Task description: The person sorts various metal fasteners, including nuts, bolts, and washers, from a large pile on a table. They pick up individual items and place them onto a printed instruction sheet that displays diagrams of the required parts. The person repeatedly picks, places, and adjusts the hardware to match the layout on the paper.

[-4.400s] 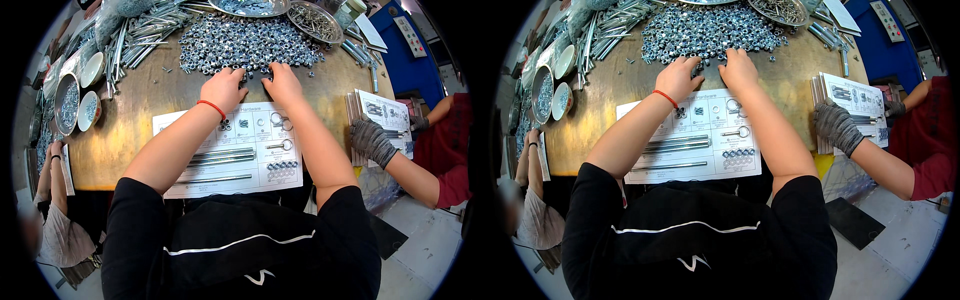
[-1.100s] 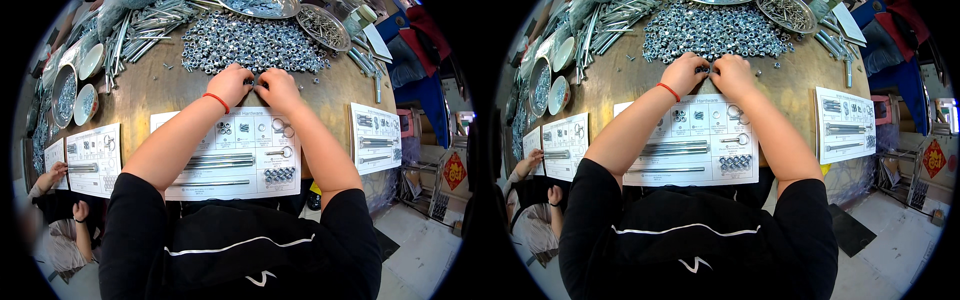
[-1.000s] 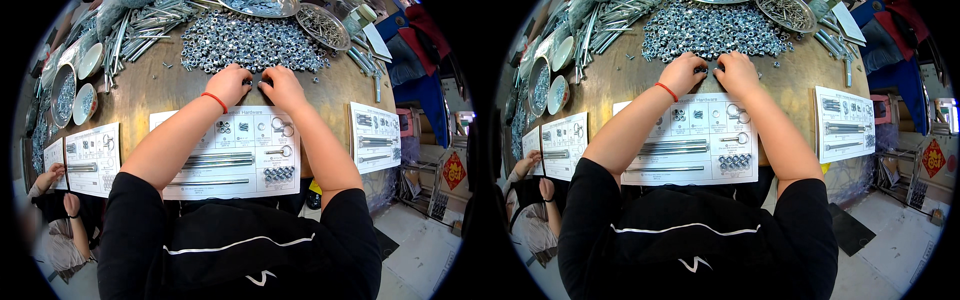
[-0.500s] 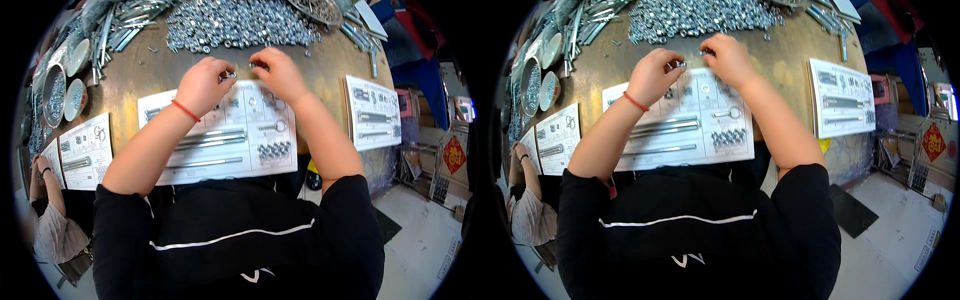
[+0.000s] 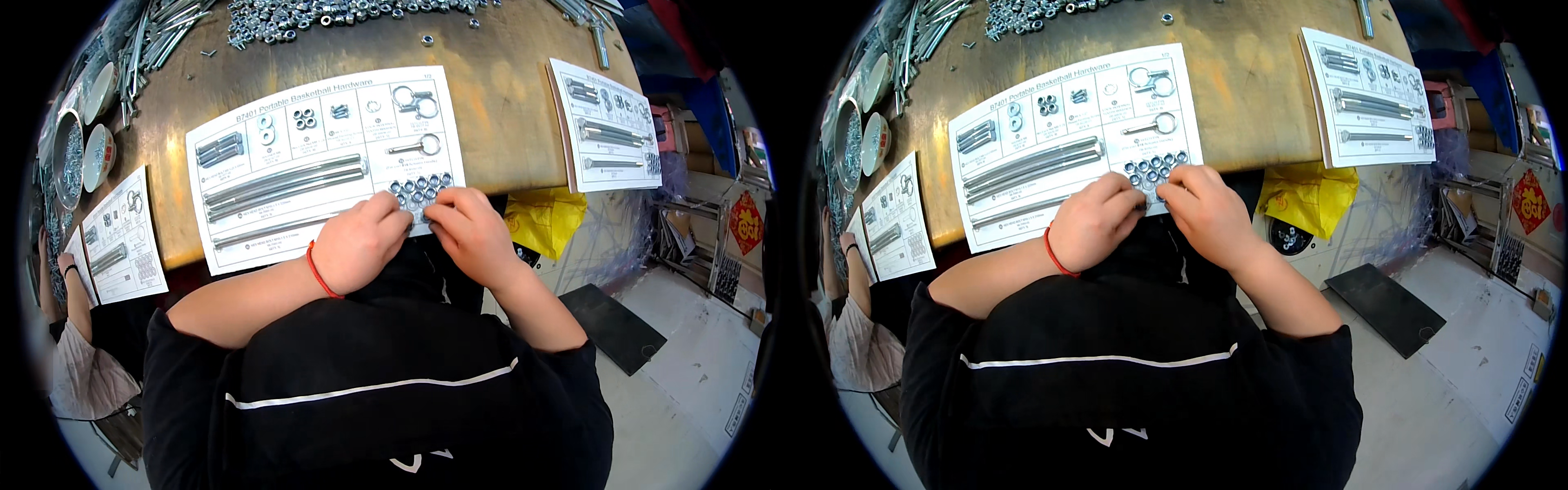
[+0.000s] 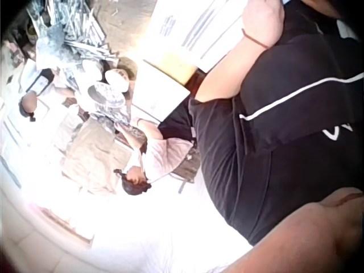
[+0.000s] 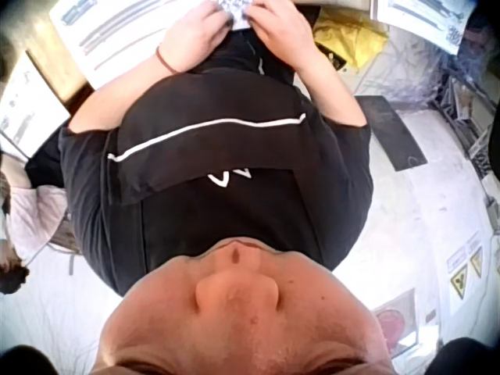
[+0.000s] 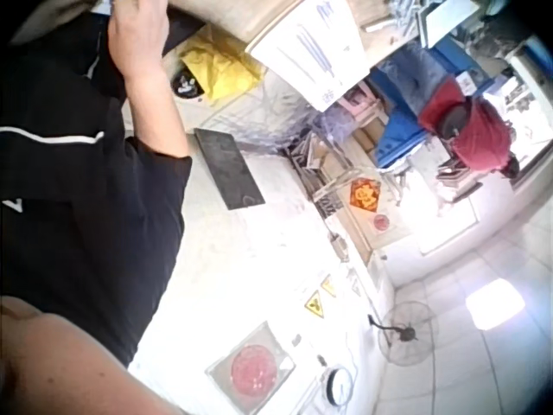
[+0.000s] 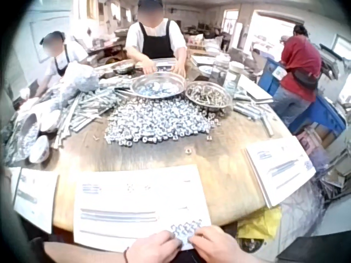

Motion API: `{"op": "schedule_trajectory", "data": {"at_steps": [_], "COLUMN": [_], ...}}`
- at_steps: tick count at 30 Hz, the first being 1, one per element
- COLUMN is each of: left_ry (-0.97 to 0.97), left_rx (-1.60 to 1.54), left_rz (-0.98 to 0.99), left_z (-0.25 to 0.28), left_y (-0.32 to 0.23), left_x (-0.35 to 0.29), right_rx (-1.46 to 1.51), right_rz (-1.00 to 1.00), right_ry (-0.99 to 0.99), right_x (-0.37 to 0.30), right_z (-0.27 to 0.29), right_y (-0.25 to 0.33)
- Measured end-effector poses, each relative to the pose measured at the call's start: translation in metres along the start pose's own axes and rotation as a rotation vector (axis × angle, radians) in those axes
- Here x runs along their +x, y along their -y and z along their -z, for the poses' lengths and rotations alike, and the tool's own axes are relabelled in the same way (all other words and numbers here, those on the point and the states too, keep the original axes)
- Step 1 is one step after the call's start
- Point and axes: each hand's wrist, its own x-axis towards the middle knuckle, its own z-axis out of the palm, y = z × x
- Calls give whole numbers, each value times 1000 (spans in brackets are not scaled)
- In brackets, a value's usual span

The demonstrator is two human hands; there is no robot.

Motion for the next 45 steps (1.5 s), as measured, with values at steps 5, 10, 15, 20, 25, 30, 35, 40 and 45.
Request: {"op": "schedule_trajectory", "data": {"at_steps": [5,10,15,20,25,30,35,40,45], "left_ry": [-60,-129,-155,-134,-156,-318,-484,-704,-978], "left_rx": [46,61,60,83,56,57,269,-497,-1240], "left_rz": [83,121,140,145,117,265,734,907,1052], "left_z": [-6,-14,-12,-10,10,77,115,119,146], "left_y": [-11,-11,-8,-7,-3,15,104,81,112], "left_x": [1,11,12,13,6,-40,-124,-109,-113], "right_rx": [1,59,76,94,132,47,-7,460,1036], "right_rz": [-333,-436,-377,-385,-450,-430,-376,-676,-801], "right_ry": [-10,9,-51,-80,-59,-257,-221,-306,-376], "right_x": [-14,-8,1,2,1,-11,-4,9,28], "right_z": [6,0,-7,-8,-2,1,-8,-17,-4], "right_y": [8,7,-3,-2,3,-1,12,22,32]}}
